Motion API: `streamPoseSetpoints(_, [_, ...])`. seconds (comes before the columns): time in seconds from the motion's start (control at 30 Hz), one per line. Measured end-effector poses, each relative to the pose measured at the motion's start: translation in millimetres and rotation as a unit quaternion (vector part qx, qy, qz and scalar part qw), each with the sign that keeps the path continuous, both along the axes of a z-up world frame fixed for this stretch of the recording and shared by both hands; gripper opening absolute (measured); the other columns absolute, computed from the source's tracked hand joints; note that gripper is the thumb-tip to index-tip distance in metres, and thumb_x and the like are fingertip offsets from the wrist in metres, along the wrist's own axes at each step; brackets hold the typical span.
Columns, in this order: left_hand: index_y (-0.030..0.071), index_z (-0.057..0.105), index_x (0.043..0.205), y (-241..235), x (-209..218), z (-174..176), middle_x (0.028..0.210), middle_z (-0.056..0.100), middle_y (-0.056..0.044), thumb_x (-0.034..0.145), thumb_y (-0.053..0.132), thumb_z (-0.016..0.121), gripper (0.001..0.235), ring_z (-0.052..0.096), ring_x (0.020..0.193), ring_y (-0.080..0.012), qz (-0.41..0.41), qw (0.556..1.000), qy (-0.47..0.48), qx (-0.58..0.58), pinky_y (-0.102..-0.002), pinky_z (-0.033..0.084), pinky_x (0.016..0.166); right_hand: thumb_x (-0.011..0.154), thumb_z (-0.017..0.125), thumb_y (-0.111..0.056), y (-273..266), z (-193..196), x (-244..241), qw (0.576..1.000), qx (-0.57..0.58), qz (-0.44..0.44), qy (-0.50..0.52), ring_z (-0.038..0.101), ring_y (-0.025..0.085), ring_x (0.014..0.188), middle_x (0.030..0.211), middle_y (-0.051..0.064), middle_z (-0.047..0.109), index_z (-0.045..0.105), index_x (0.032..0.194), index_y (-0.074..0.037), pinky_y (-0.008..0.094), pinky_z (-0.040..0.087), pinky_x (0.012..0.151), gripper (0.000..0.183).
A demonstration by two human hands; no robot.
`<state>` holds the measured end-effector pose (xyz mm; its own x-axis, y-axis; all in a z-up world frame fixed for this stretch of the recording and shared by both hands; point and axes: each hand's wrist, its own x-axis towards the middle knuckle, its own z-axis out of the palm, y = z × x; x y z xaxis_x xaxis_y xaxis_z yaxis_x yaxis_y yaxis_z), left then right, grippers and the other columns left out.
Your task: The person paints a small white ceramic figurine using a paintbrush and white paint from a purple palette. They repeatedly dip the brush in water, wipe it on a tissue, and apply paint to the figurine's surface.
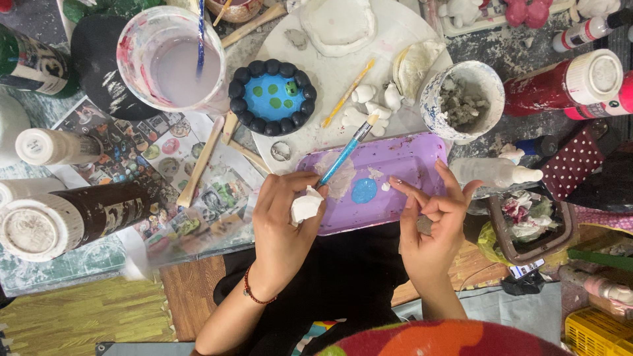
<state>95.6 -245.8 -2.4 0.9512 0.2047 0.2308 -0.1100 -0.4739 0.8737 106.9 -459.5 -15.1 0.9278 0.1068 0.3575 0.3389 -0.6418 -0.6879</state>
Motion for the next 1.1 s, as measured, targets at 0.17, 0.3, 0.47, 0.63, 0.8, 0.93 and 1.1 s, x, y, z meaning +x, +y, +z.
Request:
streamPoseSetpoints(0.17, [0.003,0.065,0.103,-0.1,-0.2,-1.7,0.110,0.073,-0.009,0.082,0.001,0.083,0.028,0.064,0.095,-0.0269,0.000,1.000,-0.003,-0.002,-0.036,0.053,0.082,0.104,0.057,0.005,-3.1,-5.3,-2.7,1.000,-0.027,0.004,-0.004,0.045,0.022,0.151,0.122,0.014,0.076,0.029,0.108,-0.009,0.059,-0.008,0.133,0.031])
streamPoseSetpoints(0.3, [0.003,0.064,0.103,0.1,-0.2,-2.6,0.110,0.073,-0.009,0.082,0.000,0.083,0.028,0.064,0.095,-0.0266,0.000,1.000,0.001,0.000,-0.035,0.053,0.082,0.100,0.055,0.006,-4.5,-7.2,-4.5,1.000,-0.006,-0.002,0.017,0.052,0.020,0.141,0.127,0.021,0.069,0.030,0.105,-0.008,0.061,-0.008,0.128,0.030])
streamPoseSetpoints(0.47, [0.002,0.064,0.104,0.8,-0.7,-2.2,0.111,0.072,-0.009,0.082,0.000,0.082,0.029,0.064,0.097,-0.0269,-0.005,1.000,-0.002,-0.001,-0.035,0.054,0.083,0.104,0.058,0.006,-8.1,-9.3,-3.3,0.998,-0.062,0.014,-0.029,0.041,0.024,0.147,0.114,0.009,0.078,0.028,0.107,-0.009,0.057,0.001,0.134,0.033])
streamPoseSetpoints(0.63, [0.003,0.063,0.102,0.5,0.3,-2.6,0.111,0.072,-0.009,0.083,0.000,0.083,0.028,0.064,0.097,-0.0270,-0.005,1.000,-0.005,0.004,-0.035,0.053,0.083,0.103,0.059,0.005,-11.2,-8.8,-1.5,0.994,-0.090,0.030,-0.051,0.048,0.026,0.142,0.115,0.011,0.077,0.030,0.106,-0.008,0.061,0.012,0.134,0.033])
streamPoseSetpoints(0.8, [0.003,0.064,0.103,0.5,0.2,-1.2,0.109,0.072,-0.008,0.083,0.000,0.082,0.027,0.064,0.095,-0.0275,0.000,1.000,-0.004,0.005,-0.036,0.053,0.083,0.098,0.064,-0.002,-16.8,-8.2,-0.4,0.987,-0.122,0.063,-0.084,0.051,0.030,0.138,0.118,0.010,0.076,0.031,0.106,-0.008,0.065,0.018,0.130,0.034])
streamPoseSetpoints(0.93, [0.003,0.063,0.102,1.4,2.0,2.3,0.109,0.072,-0.009,0.083,0.001,0.082,0.027,0.064,0.094,-0.0275,0.004,1.000,-0.006,0.009,-0.037,0.052,0.083,0.098,0.066,-0.009,-20.8,-11.9,-3.2,0.988,-0.108,0.069,-0.084,0.049,0.030,0.137,0.122,0.010,0.073,0.033,0.104,-0.013,0.062,0.018,0.131,0.035])
streamPoseSetpoints(1.1, [0.003,0.061,0.102,3.1,-8.1,16.6,0.109,0.072,-0.011,0.084,0.002,0.082,0.028,0.063,0.093,-0.0289,0.004,0.997,-0.047,0.055,-0.038,0.050,0.081,0.098,0.060,-0.008,-28.2,-21.4,1.3,0.979,0.038,0.070,-0.186,0.046,0.033,0.137,0.126,0.016,0.070,0.031,0.104,-0.010,0.050,0.035,0.120,0.030])
